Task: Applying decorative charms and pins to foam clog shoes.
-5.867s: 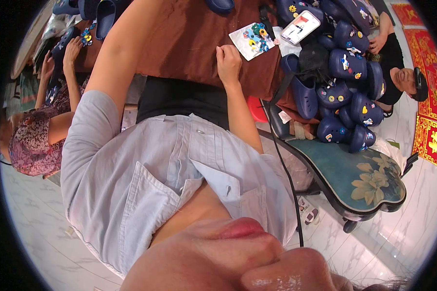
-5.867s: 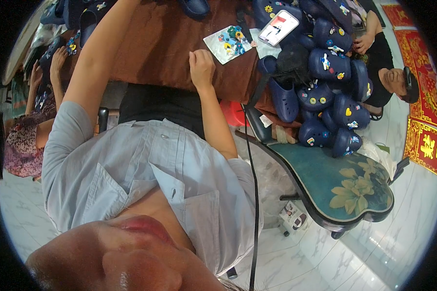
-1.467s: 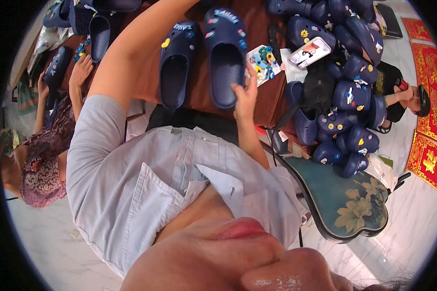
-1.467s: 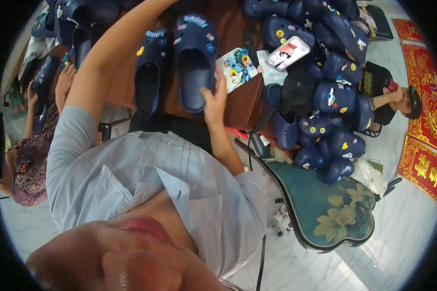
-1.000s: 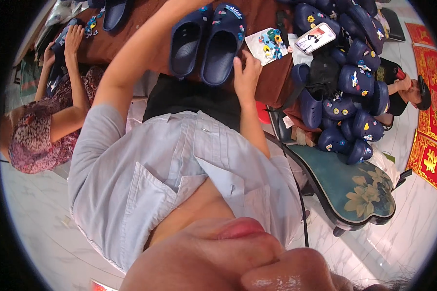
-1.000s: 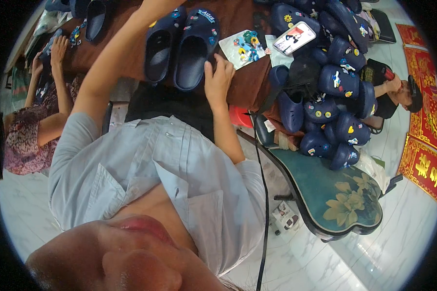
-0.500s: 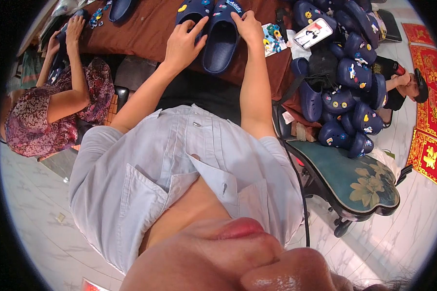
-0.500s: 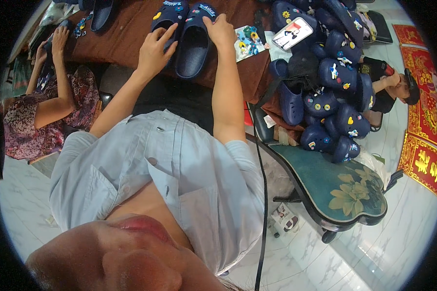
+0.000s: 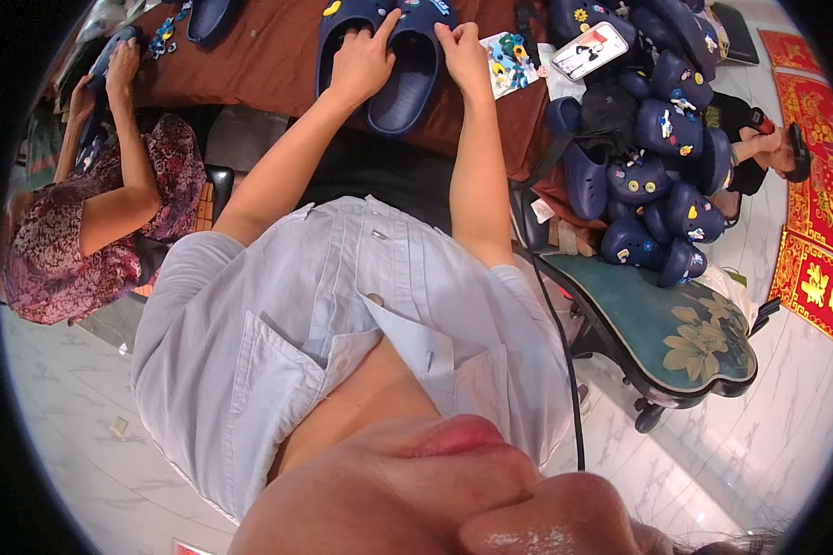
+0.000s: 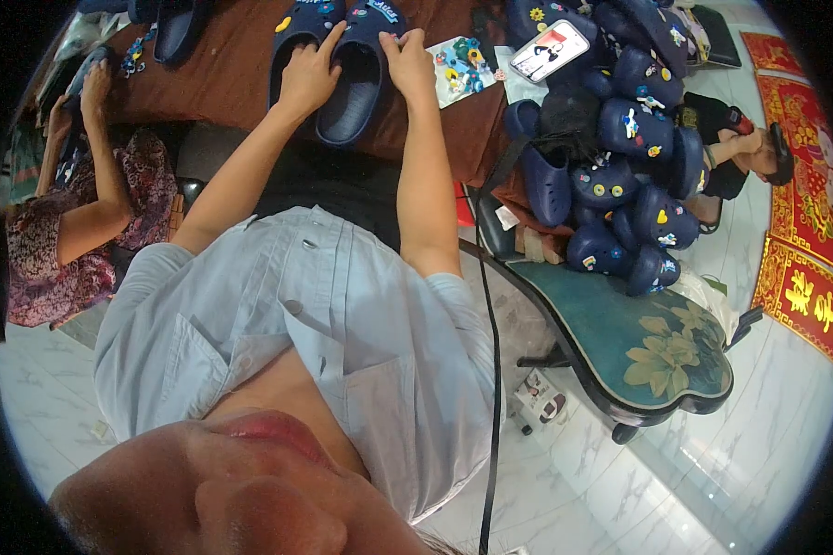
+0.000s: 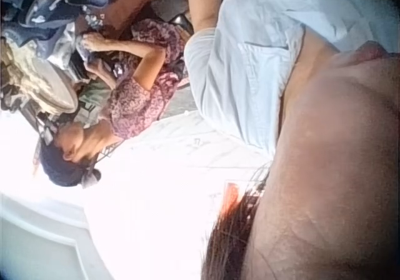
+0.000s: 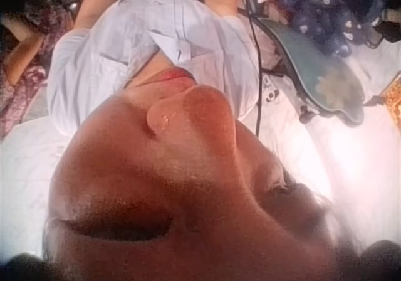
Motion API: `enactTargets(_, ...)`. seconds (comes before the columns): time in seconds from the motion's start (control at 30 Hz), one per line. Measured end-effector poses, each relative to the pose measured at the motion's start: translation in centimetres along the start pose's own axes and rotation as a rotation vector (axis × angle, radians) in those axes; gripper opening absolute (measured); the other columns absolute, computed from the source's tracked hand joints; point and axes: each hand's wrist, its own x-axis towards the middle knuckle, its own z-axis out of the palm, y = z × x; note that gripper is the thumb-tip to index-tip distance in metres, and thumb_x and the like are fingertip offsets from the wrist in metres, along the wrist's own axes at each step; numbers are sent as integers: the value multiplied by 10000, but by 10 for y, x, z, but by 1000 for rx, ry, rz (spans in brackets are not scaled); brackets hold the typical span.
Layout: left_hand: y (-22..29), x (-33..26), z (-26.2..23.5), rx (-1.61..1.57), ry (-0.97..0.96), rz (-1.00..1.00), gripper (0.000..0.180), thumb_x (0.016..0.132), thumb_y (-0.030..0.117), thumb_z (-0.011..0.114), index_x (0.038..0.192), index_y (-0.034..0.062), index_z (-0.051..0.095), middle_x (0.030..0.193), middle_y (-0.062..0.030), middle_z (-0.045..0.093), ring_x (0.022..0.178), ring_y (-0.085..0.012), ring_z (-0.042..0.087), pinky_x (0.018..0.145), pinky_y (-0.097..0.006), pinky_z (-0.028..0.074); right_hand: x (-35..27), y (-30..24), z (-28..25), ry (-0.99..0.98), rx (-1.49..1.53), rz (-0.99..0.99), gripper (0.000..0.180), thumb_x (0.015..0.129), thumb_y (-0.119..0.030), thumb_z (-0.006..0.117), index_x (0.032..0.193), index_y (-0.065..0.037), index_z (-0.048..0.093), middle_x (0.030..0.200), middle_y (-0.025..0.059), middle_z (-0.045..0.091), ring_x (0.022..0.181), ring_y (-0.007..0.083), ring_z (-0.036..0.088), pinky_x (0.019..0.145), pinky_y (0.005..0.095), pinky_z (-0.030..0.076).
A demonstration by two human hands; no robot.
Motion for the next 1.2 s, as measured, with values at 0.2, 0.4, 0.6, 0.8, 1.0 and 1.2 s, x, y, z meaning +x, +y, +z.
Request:
enactTargets(0.2, -3, -3, 2, 13, -50, -12, 743, 845, 164, 645, 1503, 281, 319, 962, -211, 619, 960, -395, 599, 798, -493, 544, -4, -3, -4, -142, 299, -21, 248, 937, -247, 544, 1057, -36, 494, 752, 194, 658, 662, 318, 686, 612, 387, 527)
enactTargets(0.4, 3, -1, 1, 19, -17, 8, 722, 856, 158, 612, 1504, 277, 316, 959, -208, 608, 959, -388, 591, 759, -488, 557, -5, 8, -8, -152, 350, -108, 178, 940, -155, 512, 1040, -8, 508, 706, 145, 645, 541, 198, 626, 518, 325, 503)
enactTargets(0.6, 0, -2, 3, 15, 7, 27, 726, 852, 162, 618, 1503, 265, 317, 950, -206, 605, 950, -385, 594, 743, -485, 561, -8, 17, -4, -153, 532, -107, 128, 955, -111, 491, 1008, -1, 528, 738, 76, 615, 553, 122, 579, 512, 273, 483)
enactTargets(0.8, 1, -1, 3, 10, 13, 16, 727, 845, 160, 625, 1501, 241, 323, 949, -204, 607, 937, -386, 600, 744, -481, 561, -21, 30, 2, -110, 748, -47, 137, 976, -140, 497, 962, -14, 550, 711, 45, 580, 548, 115, 564, 530, 261, 472)
enactTargets(1.0, 0, -1, 2, 26, 16, 17, 719, 844, 161, 628, 1494, 250, 334, 958, -202, 605, 935, -385, 598, 748, -481, 560, -28, 17, 12, 68, 526, -11, 221, 970, -227, 575, 891, -21, 559, 678, 68, 581, 523, 135, 558, 500, 274, 464)
enactTargets(1.2, -1, -1, 2, 4, 18, 9, 717, 844, 161, 630, 1492, 251, 337, 977, -205, 600, 956, -391, 589, 750, -483, 558, 6, 11, 8, 186, 508, -19, 226, 928, -224, 634, 906, -14, 552, 689, 95, 617, 521, 173, 611, 498, 302, 488)
